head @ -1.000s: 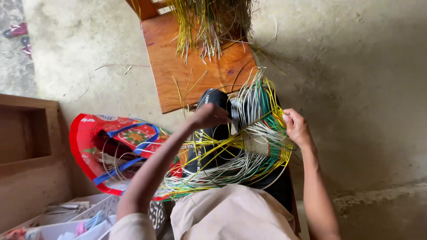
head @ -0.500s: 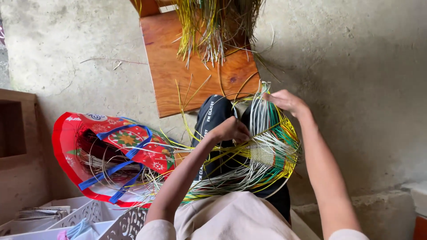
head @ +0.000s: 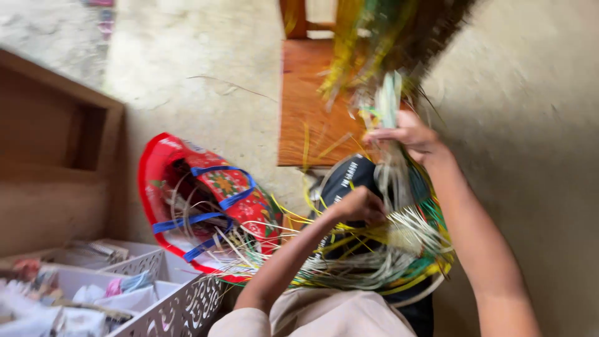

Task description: Weave colored strands together to create a mat

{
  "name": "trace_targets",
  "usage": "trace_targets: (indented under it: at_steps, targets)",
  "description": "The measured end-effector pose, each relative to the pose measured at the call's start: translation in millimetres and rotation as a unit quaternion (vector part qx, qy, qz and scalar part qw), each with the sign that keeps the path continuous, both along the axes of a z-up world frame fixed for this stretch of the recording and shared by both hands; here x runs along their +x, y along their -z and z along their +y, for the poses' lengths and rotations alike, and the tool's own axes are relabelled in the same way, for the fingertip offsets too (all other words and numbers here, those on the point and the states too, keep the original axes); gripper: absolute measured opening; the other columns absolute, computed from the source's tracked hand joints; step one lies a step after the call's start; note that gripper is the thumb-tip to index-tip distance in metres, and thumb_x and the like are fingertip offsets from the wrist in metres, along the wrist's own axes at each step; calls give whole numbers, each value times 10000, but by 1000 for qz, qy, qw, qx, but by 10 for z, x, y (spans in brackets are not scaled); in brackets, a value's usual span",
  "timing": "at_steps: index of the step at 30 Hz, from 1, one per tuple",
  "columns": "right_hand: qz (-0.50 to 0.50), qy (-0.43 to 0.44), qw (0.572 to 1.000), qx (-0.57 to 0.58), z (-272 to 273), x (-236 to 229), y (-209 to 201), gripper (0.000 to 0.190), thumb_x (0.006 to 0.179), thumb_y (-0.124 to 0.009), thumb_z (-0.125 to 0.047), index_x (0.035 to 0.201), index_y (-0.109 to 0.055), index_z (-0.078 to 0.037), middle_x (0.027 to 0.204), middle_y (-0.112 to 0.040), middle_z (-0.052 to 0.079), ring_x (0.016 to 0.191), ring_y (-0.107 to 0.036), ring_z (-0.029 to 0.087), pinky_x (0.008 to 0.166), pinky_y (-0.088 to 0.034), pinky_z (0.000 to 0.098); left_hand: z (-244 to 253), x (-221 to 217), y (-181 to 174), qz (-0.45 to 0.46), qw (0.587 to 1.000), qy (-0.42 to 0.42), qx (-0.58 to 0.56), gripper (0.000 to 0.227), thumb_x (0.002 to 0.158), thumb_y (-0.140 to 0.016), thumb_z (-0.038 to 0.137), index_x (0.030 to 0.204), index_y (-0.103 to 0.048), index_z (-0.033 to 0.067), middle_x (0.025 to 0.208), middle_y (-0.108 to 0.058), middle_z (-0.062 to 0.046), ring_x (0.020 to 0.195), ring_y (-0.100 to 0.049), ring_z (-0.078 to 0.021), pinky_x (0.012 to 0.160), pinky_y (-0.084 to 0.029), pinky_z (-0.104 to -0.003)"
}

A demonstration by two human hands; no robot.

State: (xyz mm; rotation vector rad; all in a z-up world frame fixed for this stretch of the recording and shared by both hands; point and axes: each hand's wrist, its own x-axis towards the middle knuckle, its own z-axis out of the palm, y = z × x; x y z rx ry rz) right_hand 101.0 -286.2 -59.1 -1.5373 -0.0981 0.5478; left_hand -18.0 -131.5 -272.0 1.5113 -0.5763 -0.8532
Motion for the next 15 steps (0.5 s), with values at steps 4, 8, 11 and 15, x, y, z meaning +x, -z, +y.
trace_targets:
  at_steps: [4,8,11,15]
  targets:
    - [-22,73,994,82,348,15,-734,320,884,-733,-33,1178,-619,24,891,-699,106,750,-711,173,731,-597,303,52,-5,-32,-4,1000,-18,20,196,759,-825,173,943,-794,111,773,-751,-44,688,-699,-179,691,-578,-312]
    - [-252,90,962,47,725,-77,-1710,399,992,-705,-95,1383,-628,-90,879,-675,20,680,-650,128,733,-590,234,60,-15,-118,24,1000,-13,4,165,781,-765,68,929,-784,-5,753,-734,-33,594,-629,-118,593,-560,-266]
    - [-492,7,862,-118,1020,303,-1625,214,1071,-536,193,1271,-567,261,934,-666,281,740,-670,301,726,-633,358,30,4,-53,98,995,-19,-29,117,786,-788,42,899,-777,14,750,-718,-31,609,-620,-119,605,-557,-265]
    - [-180,-51,806,-562,988,344,-1181,1140,839,-530,-728,1619,-28,-65,1705,-130,184,1529,-112,452,1227,-87,629,71,0,-65,97,994,-49,-30,164,790,-802,54,938,-775,-12,803,-745,-59,620,-651,-129,613,-570,-261]
